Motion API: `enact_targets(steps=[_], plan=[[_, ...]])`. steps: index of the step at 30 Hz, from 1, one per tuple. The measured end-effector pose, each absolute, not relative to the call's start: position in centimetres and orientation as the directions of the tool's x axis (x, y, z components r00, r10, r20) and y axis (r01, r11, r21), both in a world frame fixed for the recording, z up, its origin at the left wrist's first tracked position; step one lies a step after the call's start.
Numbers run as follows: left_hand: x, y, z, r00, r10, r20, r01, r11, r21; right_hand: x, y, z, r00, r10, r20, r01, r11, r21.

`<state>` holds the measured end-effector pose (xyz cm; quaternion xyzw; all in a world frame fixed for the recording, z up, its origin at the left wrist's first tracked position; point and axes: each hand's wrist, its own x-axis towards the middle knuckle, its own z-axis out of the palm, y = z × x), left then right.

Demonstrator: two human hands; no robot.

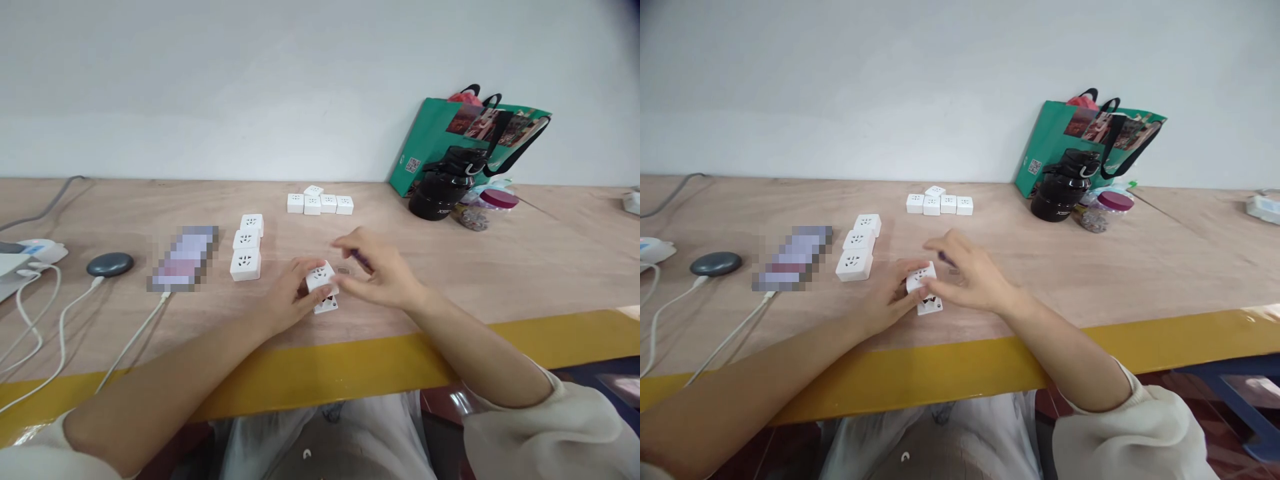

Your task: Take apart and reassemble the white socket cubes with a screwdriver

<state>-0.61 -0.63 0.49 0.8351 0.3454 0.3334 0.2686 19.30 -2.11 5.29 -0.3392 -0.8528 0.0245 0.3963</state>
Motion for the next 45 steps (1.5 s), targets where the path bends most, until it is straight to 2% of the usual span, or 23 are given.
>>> enact_targets(steps=[2,5,7,9,11,14,16,18,20,22,26,32,35,37,39,42,45], plan=[[-0.6,-0.5,0.7,0.514,0.777,0.363,0.372,-0.583,0.722,19.1,-1.9,4.6,-0.617,0.619,0.486,0.637,0.755,-0.152],[-0.4,-0.3,0.9,0.490,0.814,0.312,0.339,-0.508,0.792,18.1,-1.9,3.3,-0.647,0.644,0.408,0.716,0.697,0.037],[-0.4,-0.3,1.0,0.471,0.835,0.283,0.323,-0.463,0.825,17.5,-2.0,2.8,-0.636,0.648,0.419,0.738,0.669,0.085],[-0.4,-0.4,1.0,0.472,0.843,0.257,0.289,-0.424,0.858,17.4,-1.8,2.9,-0.616,0.665,0.423,0.753,0.655,0.066],[-0.5,-0.5,0.9,0.491,0.835,0.247,0.246,-0.405,0.881,18.0,-1.1,3.3,-0.527,0.725,0.445,0.789,0.612,-0.063],[-0.8,-0.5,0.8,0.475,0.852,0.221,0.312,-0.398,0.863,20.5,0.9,4.0,-0.211,0.875,0.437,0.817,0.403,-0.413],[-1.0,-0.4,0.7,0.455,0.869,0.193,0.404,-0.395,0.825,22.9,2.5,4.2,0.041,0.958,0.284,0.793,0.142,-0.592],[-1.2,-0.2,0.6,0.457,0.873,0.169,0.469,-0.398,0.788,25.5,3.9,3.9,0.189,0.980,0.065,0.698,-0.088,-0.711],[-1.2,-0.2,0.6,0.492,0.859,0.144,0.527,-0.425,0.736,27.5,4.8,3.3,0.212,0.955,-0.207,0.495,-0.287,-0.820],[-1.2,-0.3,0.7,0.552,0.826,0.114,0.577,-0.477,0.663,28.8,5.4,2.7,0.202,0.939,-0.280,0.415,-0.341,-0.844],[-1.0,-0.6,1.0,0.644,0.760,0.082,0.603,-0.571,0.556,29.7,6.1,1.9,0.261,0.934,-0.245,0.349,-0.327,-0.878],[-1.1,1.0,0.4,0.619,0.770,0.154,0.631,-0.604,0.488,29.3,6.2,2.3,0.378,0.922,-0.085,0.327,-0.218,-0.919],[-1.1,2.8,0.0,0.602,0.776,0.188,0.666,-0.618,0.417,28.2,5.6,2.7,0.351,0.930,0.105,0.424,-0.058,-0.904],[-0.8,4.2,0.1,0.590,0.781,0.202,0.707,-0.621,0.338,27.1,5.0,2.6,0.240,0.919,0.314,0.571,0.127,-0.811],[-0.2,5.5,0.4,0.549,0.817,0.180,0.776,-0.577,0.256,25.9,4.4,2.2,0.031,0.893,0.449,0.690,0.306,-0.656],[0.6,7.4,1.2,0.476,0.871,0.123,0.849,-0.491,0.194,24.7,3.4,1.7,-0.265,0.851,0.453,0.741,0.480,-0.469],[1.1,8.9,1.7,0.444,0.890,0.102,0.872,-0.455,0.178,24.3,2.5,1.6,-0.349,0.866,0.359,0.810,0.471,-0.349]])
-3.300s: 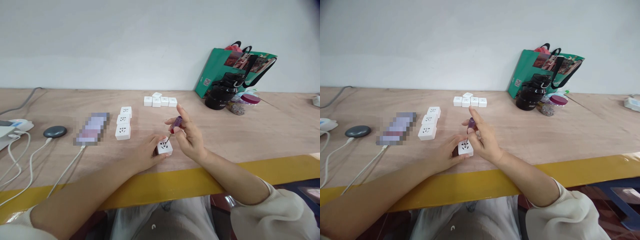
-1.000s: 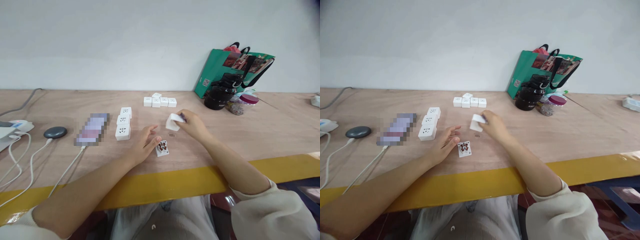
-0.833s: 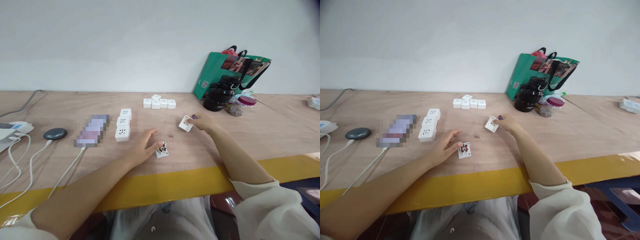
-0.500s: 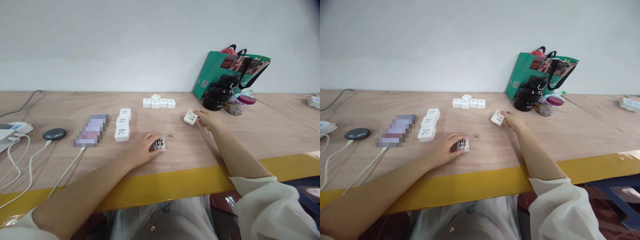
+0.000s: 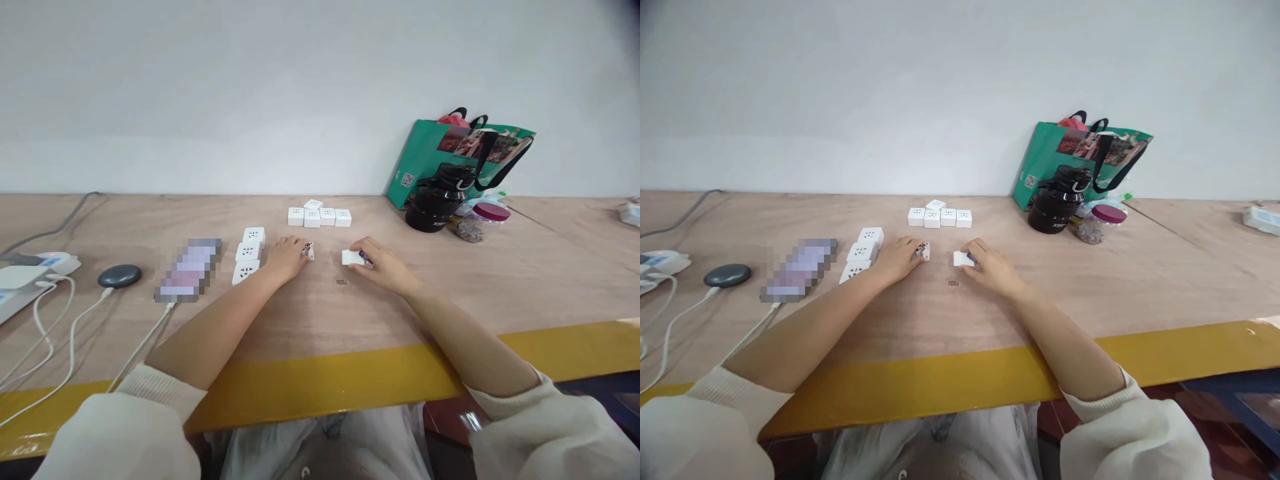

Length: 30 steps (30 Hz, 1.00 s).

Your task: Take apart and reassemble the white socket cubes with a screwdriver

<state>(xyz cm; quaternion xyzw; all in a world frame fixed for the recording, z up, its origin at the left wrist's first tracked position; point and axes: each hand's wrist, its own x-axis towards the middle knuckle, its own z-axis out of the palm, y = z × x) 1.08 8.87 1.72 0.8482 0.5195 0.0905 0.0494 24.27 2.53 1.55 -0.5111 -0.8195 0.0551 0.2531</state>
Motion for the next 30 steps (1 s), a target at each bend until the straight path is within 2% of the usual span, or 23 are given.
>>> enact_targets(steps=[2,5,12,15,17,19,21,23,25,27,30], plan=[[1.3,9.5,1.8,0.430,0.898,0.090,0.883,-0.439,0.165,24.4,2.2,1.5,-0.364,0.882,0.301,0.854,0.445,-0.270],[1.6,10.0,1.9,0.413,0.907,0.085,0.895,-0.422,0.144,24.7,2.0,1.1,-0.383,0.877,0.290,0.876,0.444,-0.187],[-1.4,7.5,5.2,0.356,0.927,0.120,0.925,-0.368,0.092,25.5,2.5,0.7,-0.380,0.876,0.296,0.884,0.439,-0.162],[-4.6,4.7,6.8,0.272,0.962,0.036,0.960,-0.269,-0.077,26.0,2.6,0.8,-0.357,0.892,0.279,0.894,0.413,-0.176],[-6.4,2.7,7.0,0.254,0.967,-0.027,0.958,-0.255,-0.133,26.3,2.7,0.9,-0.334,0.900,0.280,0.896,0.396,-0.203],[-7.6,1.0,6.4,0.287,0.957,-0.044,0.942,-0.290,-0.170,26.3,2.7,1.3,-0.315,0.898,0.307,0.885,0.395,-0.248],[-7.9,-0.2,5.3,0.354,0.935,0.022,0.926,-0.347,-0.148,25.9,2.4,2.0,-0.266,0.883,0.387,0.846,0.407,-0.345],[-7.3,-0.9,4.1,0.435,0.896,0.083,0.900,-0.433,-0.043,25.0,1.9,2.9,-0.129,0.854,0.503,0.735,0.423,-0.530],[-5.7,-1.3,3.1,0.500,0.861,0.089,0.858,-0.507,0.084,23.6,1.1,3.7,0.092,0.826,0.557,0.495,0.447,-0.745],[-3.6,-1.6,2.3,0.558,0.824,0.102,0.803,-0.567,0.186,21.9,0.2,4.2,0.205,0.841,0.501,0.229,0.456,-0.860],[-0.7,-1.9,1.6,0.624,0.770,0.133,0.706,-0.629,0.325,19.9,-0.7,3.9,0.189,0.909,0.370,0.009,0.376,-0.927]])
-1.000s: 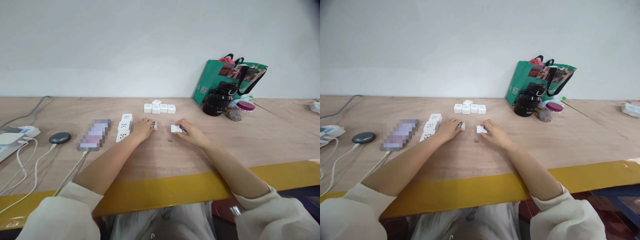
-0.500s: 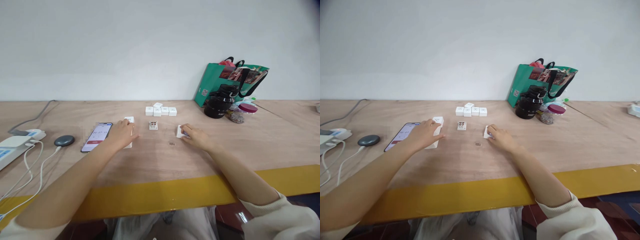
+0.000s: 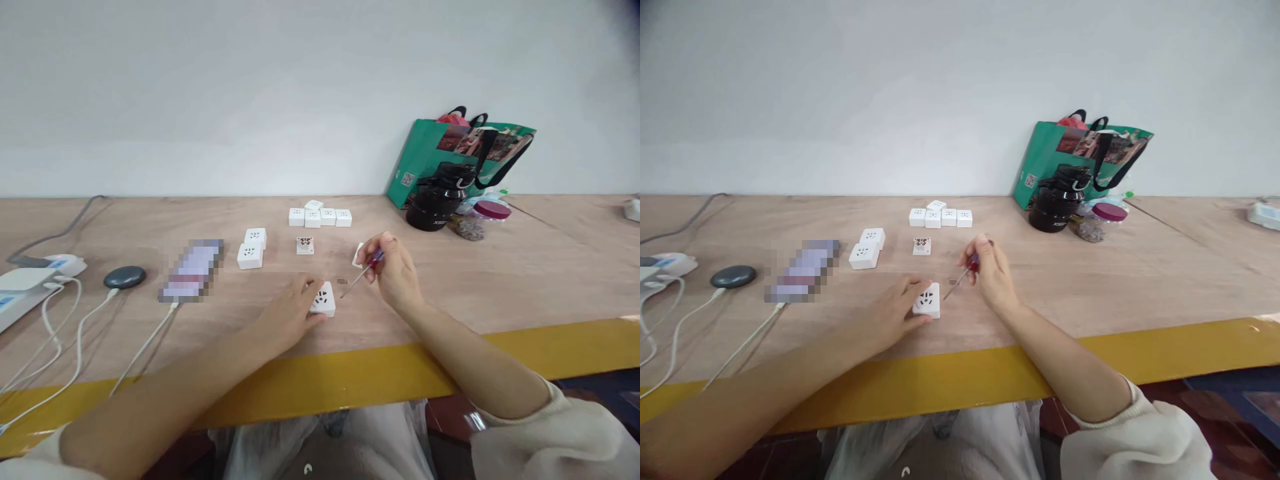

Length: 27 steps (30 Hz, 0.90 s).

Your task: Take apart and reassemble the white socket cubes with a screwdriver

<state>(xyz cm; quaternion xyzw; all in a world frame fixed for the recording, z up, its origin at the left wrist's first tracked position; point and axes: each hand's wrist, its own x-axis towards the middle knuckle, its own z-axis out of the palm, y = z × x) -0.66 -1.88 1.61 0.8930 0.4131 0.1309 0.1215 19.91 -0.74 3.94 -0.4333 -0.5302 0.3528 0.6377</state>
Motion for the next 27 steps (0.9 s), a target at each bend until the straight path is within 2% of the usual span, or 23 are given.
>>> enact_targets(steps=[4,9,13,19,23,27], plan=[[0.9,-1.9,0.9,0.574,0.802,0.165,0.683,-0.580,0.443,18.8,-0.9,3.1,0.115,0.936,0.333,-0.088,0.343,-0.935],[0.6,-1.6,0.7,0.571,0.809,0.139,0.648,-0.548,0.529,18.4,-1.2,2.9,0.082,0.922,0.378,-0.044,0.382,-0.923],[0.4,-1.4,0.6,0.568,0.802,0.185,0.637,-0.570,0.520,18.5,-1.5,3.1,0.078,0.875,0.478,0.030,0.478,-0.878],[0.4,-1.2,0.3,0.587,0.771,0.247,0.617,-0.624,0.480,18.6,-1.5,3.0,0.017,0.861,0.508,0.055,0.506,-0.861],[0.3,-1.1,0.1,0.599,0.766,0.233,0.590,-0.619,0.518,18.7,-2.2,3.4,-0.159,0.791,0.591,0.128,0.610,-0.782],[0.1,-1.2,0.0,0.613,0.759,0.219,0.561,-0.614,0.555,18.4,-2.7,4.7,-0.418,0.694,0.587,0.249,0.709,-0.660]])
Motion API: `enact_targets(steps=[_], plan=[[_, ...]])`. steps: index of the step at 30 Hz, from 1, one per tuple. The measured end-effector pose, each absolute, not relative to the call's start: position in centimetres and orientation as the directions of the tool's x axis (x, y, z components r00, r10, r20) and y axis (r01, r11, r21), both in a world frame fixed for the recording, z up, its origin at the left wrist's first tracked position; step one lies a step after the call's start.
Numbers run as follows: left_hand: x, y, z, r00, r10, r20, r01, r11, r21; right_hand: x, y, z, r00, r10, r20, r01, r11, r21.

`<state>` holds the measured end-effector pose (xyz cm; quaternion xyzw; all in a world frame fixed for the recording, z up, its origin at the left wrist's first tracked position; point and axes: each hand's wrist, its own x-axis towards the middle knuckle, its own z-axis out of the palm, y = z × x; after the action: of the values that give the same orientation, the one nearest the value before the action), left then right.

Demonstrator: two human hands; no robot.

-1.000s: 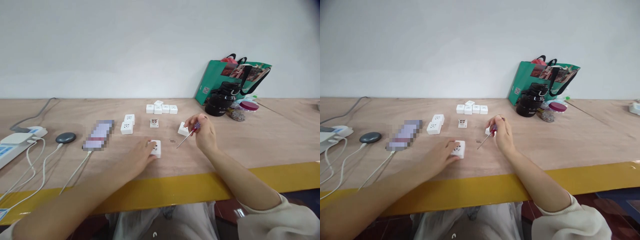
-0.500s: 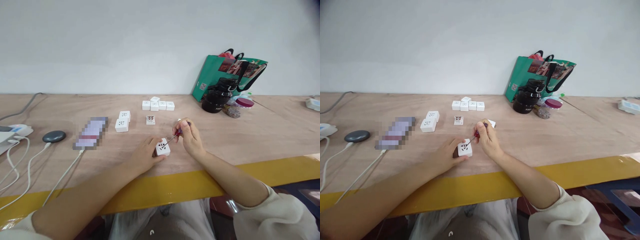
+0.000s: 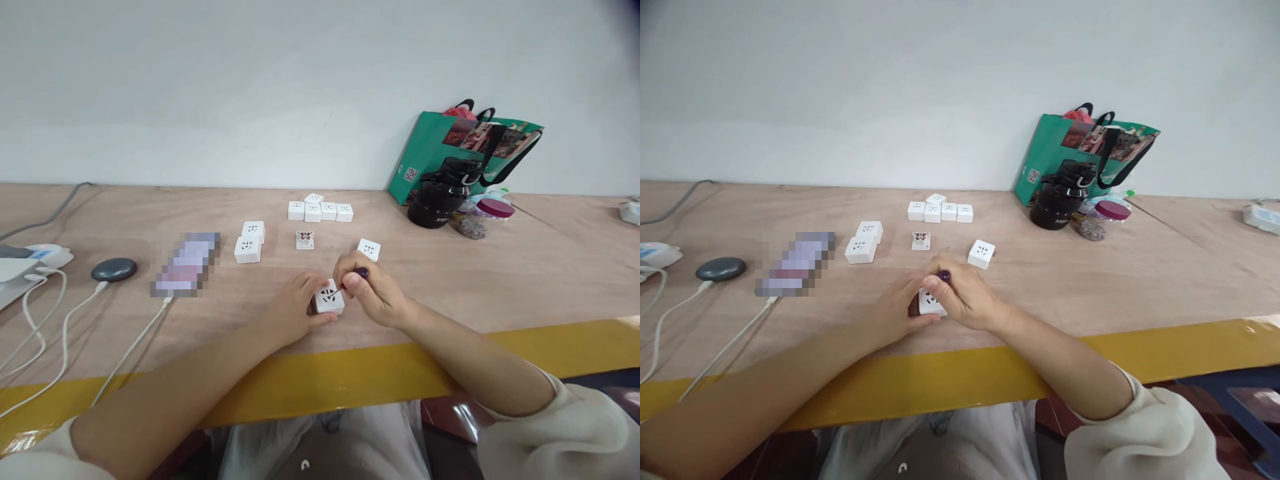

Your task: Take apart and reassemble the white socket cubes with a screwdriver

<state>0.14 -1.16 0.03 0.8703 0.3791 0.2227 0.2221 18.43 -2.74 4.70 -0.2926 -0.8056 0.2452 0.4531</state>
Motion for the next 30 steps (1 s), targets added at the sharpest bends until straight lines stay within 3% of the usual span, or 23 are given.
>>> enact_targets(steps=[5,10,17,22,30], plan=[[0.0,-1.2,0.1,0.621,0.755,0.210,0.545,-0.608,0.577,17.8,-2.4,5.4,-0.468,0.678,0.566,0.261,0.719,-0.645],[0.0,-1.2,-0.1,0.619,0.759,0.202,0.562,-0.607,0.562,17.3,-1.7,4.6,-0.234,0.695,0.679,0.330,0.714,-0.617],[0.0,-1.1,-0.1,0.630,0.744,0.221,0.542,-0.626,0.561,17.0,-1.2,3.0,-0.049,0.638,0.768,0.369,0.726,-0.580],[0.0,-1.1,-0.1,0.613,0.766,0.194,0.566,-0.597,0.569,17.1,-1.3,3.6,-0.117,0.583,0.804,0.460,0.749,-0.477],[0.0,-1.1,0.1,0.632,0.748,0.202,0.561,-0.621,0.547,17.0,-1.4,3.4,-0.036,0.623,0.782,0.323,0.748,-0.580]])
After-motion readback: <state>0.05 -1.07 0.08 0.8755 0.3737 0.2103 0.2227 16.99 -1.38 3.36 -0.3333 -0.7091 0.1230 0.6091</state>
